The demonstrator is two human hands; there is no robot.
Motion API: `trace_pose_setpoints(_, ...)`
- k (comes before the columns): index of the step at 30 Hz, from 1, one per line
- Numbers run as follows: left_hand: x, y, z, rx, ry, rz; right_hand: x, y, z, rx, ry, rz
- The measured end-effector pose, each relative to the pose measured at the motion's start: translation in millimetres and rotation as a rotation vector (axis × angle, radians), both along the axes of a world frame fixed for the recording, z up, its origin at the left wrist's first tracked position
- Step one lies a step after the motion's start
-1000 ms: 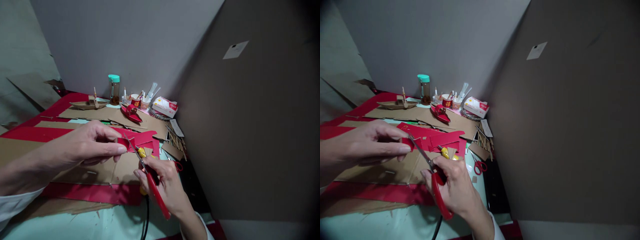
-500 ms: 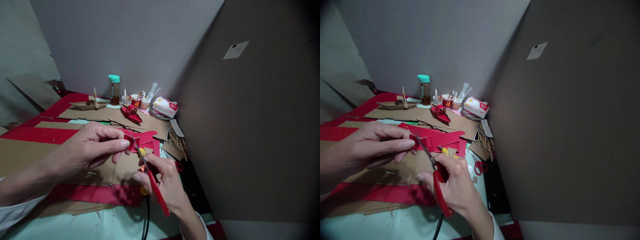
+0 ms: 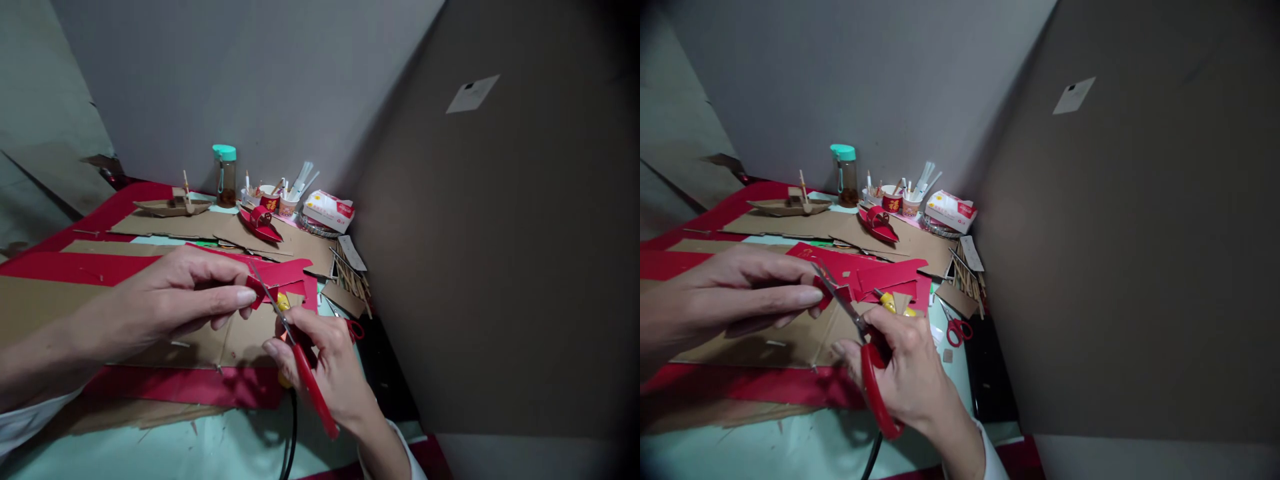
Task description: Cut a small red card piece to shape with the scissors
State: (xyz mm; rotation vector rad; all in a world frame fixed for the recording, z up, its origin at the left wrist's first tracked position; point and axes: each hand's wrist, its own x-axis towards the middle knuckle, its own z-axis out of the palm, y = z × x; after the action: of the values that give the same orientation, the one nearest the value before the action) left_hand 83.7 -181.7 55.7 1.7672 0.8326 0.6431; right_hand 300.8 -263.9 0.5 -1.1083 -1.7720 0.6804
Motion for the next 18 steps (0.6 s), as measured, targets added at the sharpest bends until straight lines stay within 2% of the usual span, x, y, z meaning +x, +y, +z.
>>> trace_pose_setpoints(3, -2.6, 2.0, 0.9, 0.003, 0.039, -0.072, -0.2, -1.4, 0.2, -0.018, -0.009, 0.009)
trace_pose_setpoints(10, -6.3, 4.1, 7.0, 0.077, 0.043, -0.109, -0.1, -0.8, 0.1, 0.01, -0.034, 0.024)
trace_pose_setpoints(15, -9.5, 5.7, 5.1, -0.018, 0.069, -0.122, 0.5, -0.7, -2.0, 0.009, -0.037, 0.024)
trace_pose_setpoints(18, -9.7, 8.9, 2.4, -0.016, 0.085, -0.095, 0.8, -0.9, -2.8, 0.0, -0.026, 0.024)
